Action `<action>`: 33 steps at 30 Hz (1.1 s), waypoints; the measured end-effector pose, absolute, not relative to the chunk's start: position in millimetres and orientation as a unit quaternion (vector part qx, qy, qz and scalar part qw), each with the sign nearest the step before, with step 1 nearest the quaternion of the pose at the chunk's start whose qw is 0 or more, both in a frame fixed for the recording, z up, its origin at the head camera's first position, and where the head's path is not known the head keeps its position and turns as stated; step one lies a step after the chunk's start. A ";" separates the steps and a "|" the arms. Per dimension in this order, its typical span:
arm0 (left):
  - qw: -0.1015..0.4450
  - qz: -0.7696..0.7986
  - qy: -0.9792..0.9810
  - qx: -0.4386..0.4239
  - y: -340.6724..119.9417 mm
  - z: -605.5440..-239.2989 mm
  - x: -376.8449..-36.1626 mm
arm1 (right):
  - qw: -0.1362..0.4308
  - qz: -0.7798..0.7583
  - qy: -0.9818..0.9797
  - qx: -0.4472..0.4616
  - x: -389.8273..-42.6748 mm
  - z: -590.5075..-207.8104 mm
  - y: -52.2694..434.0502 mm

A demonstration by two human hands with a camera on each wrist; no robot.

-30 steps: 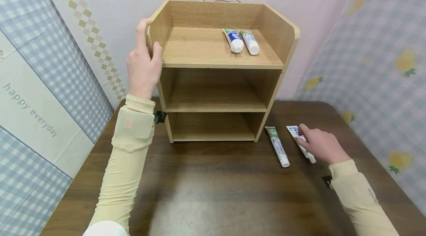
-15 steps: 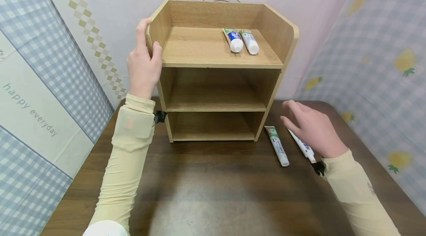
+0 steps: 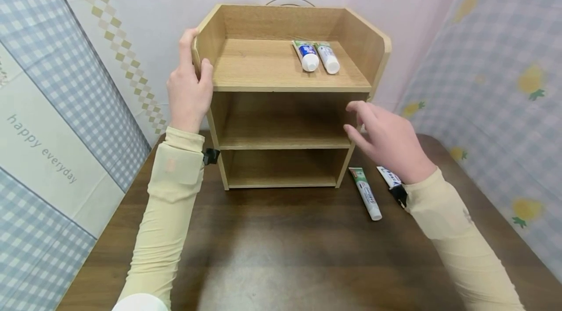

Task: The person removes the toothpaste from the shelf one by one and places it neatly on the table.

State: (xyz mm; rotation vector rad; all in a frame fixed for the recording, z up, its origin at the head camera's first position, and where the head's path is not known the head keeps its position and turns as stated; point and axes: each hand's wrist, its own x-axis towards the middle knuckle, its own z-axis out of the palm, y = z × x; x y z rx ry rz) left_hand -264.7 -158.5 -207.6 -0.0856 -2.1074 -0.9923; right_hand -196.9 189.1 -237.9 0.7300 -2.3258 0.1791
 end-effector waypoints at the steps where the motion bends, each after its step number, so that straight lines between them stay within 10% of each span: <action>1: 0.394 -0.392 -0.831 -0.034 -158.4 -207.6 -264.6 | 0.348 0.068 -0.891 0.283 -198.2 -234.4 186.6; 33: 0.394 -0.371 -0.840 -0.039 -160.3 -207.3 -263.1 | 0.304 0.001 -0.916 0.261 -282.0 -162.6 117.5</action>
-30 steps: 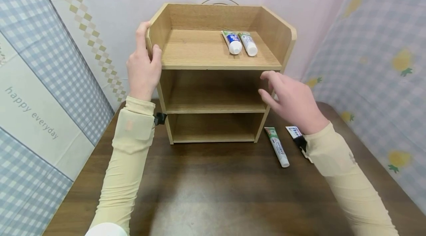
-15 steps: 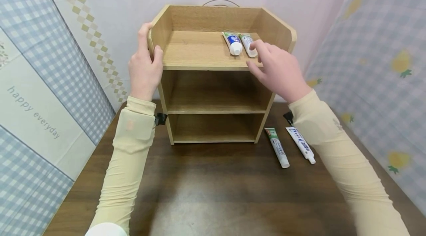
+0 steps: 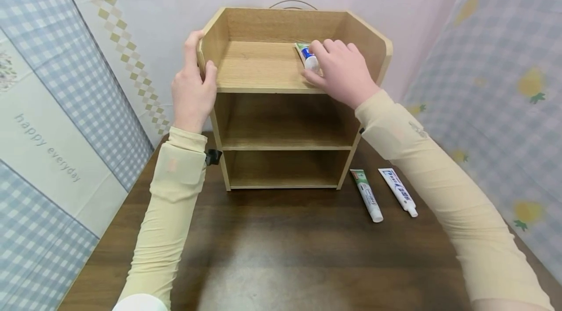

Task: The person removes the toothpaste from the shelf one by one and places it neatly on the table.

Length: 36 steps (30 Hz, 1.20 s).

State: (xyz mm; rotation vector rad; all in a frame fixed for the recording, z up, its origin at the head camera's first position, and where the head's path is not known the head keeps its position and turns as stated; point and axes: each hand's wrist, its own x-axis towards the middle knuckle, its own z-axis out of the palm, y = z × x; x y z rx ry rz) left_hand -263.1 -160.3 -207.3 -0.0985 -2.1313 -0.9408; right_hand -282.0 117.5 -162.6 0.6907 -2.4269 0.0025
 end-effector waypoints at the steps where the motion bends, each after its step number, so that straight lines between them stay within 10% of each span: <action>1: 0.394 -0.369 -0.841 -0.039 -160.0 -207.5 -263.1 | 0.303 -0.007 -0.917 0.258 -284.4 -162.4 116.0; 21: 0.379 -0.375 -0.844 -0.048 -156.4 -208.2 -269.0 | 0.120 -0.022 -0.977 0.176 -329.0 -143.9 105.0; 36: 0.382 -0.376 -0.843 -0.049 -158.9 -209.7 -266.3 | 0.159 -0.028 -0.960 0.230 -315.2 -153.2 104.7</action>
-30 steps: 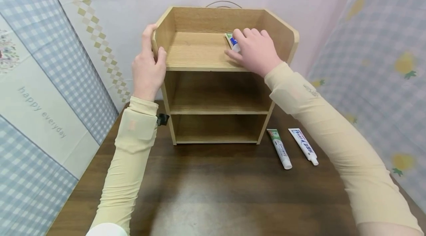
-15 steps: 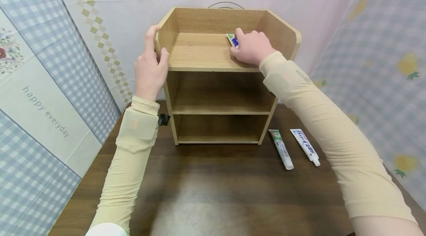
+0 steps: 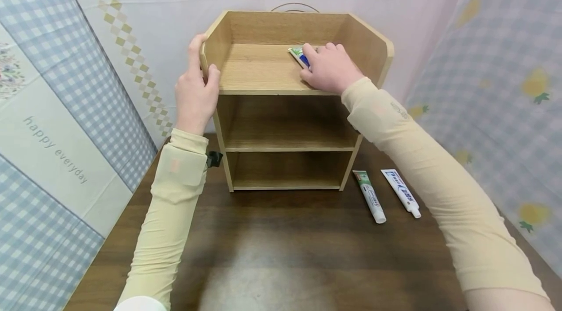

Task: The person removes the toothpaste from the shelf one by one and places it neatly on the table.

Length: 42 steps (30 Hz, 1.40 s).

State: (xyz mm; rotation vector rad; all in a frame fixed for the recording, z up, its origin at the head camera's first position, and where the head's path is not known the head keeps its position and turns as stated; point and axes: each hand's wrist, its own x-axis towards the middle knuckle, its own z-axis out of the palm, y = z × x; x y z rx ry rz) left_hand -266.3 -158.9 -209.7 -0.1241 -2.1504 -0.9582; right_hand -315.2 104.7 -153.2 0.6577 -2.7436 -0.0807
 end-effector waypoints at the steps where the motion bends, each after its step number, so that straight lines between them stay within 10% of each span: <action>1: 0.384 -0.375 -0.842 -0.049 -159.1 -209.6 -266.0 | 0.165 -0.028 -0.958 0.234 -313.0 -153.6 104.5; 42: 0.388 -0.376 -0.840 -0.045 -161.9 -210.4 -269.6 | 0.398 0.028 -0.879 0.260 -248.6 -205.3 107.8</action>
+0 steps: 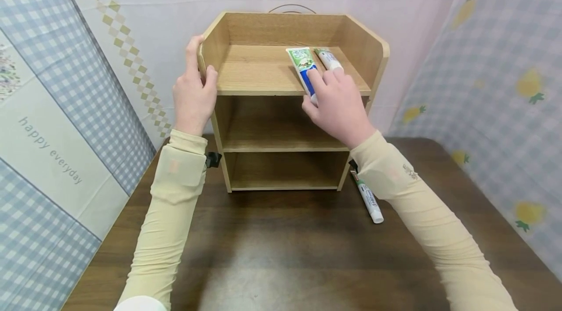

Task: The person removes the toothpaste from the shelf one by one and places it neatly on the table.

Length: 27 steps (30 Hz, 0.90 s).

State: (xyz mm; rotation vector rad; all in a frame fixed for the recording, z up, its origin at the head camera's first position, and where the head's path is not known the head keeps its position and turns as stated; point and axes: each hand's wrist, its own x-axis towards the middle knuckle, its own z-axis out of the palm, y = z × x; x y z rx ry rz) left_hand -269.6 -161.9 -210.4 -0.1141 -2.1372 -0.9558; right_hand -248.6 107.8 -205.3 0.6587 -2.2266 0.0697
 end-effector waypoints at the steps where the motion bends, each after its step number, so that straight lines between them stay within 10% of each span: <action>1: 0.389 -0.375 -0.840 -0.045 -162.5 -210.7 -269.3 | 0.405 0.027 -0.877 0.259 -246.8 -207.4 107.1; 27: 0.391 -0.380 -0.837 -0.055 -167.8 -212.7 -266.4 | 0.430 0.086 -0.852 0.287 -214.4 -263.9 114.9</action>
